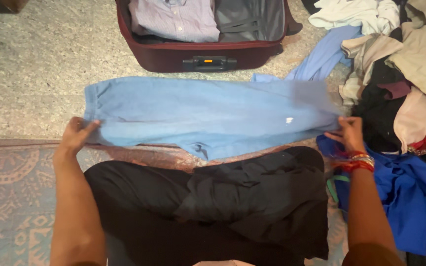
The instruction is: The person buttons a shirt, folds it, and places it into a suitcase, then repeats the process with a pair of pants and another garment.
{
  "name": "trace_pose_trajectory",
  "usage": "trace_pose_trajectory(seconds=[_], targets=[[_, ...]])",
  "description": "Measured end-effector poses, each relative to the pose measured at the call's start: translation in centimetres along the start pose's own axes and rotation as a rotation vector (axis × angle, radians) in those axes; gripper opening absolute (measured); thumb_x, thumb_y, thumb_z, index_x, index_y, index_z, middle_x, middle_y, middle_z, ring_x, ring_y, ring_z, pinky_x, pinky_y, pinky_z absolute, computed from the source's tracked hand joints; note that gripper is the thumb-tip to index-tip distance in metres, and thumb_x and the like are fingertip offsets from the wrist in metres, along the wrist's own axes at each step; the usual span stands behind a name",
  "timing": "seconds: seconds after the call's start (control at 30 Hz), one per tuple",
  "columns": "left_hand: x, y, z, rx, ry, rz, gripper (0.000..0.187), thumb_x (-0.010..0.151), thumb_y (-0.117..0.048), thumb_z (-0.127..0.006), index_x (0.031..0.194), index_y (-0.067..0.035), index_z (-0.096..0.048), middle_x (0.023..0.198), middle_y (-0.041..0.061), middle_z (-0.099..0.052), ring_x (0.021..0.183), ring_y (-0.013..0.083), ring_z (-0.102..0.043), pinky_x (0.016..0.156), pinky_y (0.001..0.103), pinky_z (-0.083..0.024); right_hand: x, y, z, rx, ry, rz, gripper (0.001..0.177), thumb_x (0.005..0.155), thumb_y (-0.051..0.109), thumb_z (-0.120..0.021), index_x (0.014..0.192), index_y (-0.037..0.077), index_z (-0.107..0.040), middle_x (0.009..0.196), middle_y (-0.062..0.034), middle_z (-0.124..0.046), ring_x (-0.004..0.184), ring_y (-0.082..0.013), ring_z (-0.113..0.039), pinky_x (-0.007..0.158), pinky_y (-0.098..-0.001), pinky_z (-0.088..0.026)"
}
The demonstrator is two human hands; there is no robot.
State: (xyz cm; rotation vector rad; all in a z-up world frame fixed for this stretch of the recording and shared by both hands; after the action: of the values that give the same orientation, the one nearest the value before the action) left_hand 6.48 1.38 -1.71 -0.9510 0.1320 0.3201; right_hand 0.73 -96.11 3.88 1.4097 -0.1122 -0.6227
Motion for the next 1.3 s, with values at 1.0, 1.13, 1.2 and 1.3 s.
trace_pose_trajectory(seconds=[1.0, 1.13, 1.2, 1.3], targets=[[-3.9, -10.8, -4.5, 0.279, 0.382, 0.063, 0.052, 0.05, -0.027, -0.101, 0.088, -0.007, -0.072, 0.095, 0.013, -0.075, 0.092, 0.0318, -0.07, 0.08, 0.046, -0.058, -1.4, -0.6, 0.3, -0.523, -0.03, 0.149, 0.043, 0.081, 0.01, -0.079, 0.114, -0.001, -0.053, 0.099, -0.0178, -0.067, 0.086, -0.0265, -0.071, 0.073, -0.0413, -0.061], [-4.0, -12.3, -7.4, 0.631, 0.52, -0.304, 0.053, 0.046, -0.024, -0.1, 0.088, -0.011, -0.071, 0.093, 0.006, -0.076, 0.09, 0.0243, -0.072, 0.08, 0.038, -0.058, 0.1, 2.8, -2.2, -0.89, -0.065, 0.593, 0.049, 0.083, 0.024, -0.086, 0.113, -0.006, -0.06, 0.095, -0.0235, -0.07, 0.09, -0.0383, -0.069, 0.081, -0.0468, -0.055], [-3.6, -11.7, -8.5, 0.664, 0.502, -0.383, 0.044, 0.054, -0.017, -0.091, 0.092, -0.011, -0.069, 0.092, 0.006, -0.075, 0.088, 0.0239, -0.073, 0.077, 0.038, -0.058, 2.0, 2.7, -3.1, -0.857, -0.032, 0.554, 0.048, 0.091, 0.033, -0.083, 0.113, -0.005, -0.064, 0.098, -0.0239, -0.07, 0.093, -0.0392, -0.069, 0.083, -0.0474, -0.054], [-2.9, -10.4, -9.1, 0.861, 0.426, -0.374, 0.009, 0.083, -0.016, -0.073, 0.089, -0.018, -0.079, 0.091, 0.011, -0.075, 0.086, 0.032, -0.072, 0.076, 0.042, -0.057, 4.7, 1.7, -4.7, -0.858, -0.06, 0.408, 0.051, 0.094, 0.041, -0.081, 0.109, -0.006, -0.069, 0.1, -0.0266, -0.071, 0.094, -0.0412, -0.069, 0.084, -0.0485, -0.054]])
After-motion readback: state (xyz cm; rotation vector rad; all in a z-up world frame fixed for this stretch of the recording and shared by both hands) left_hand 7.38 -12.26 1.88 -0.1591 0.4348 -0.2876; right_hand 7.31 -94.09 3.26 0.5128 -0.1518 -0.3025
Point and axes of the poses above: each hand's wrist, its own x-axis towards the middle knuckle, its own z-axis out of the back of the hand, y = z × x, the point moved 8 cm from there along x, towards the middle knuckle
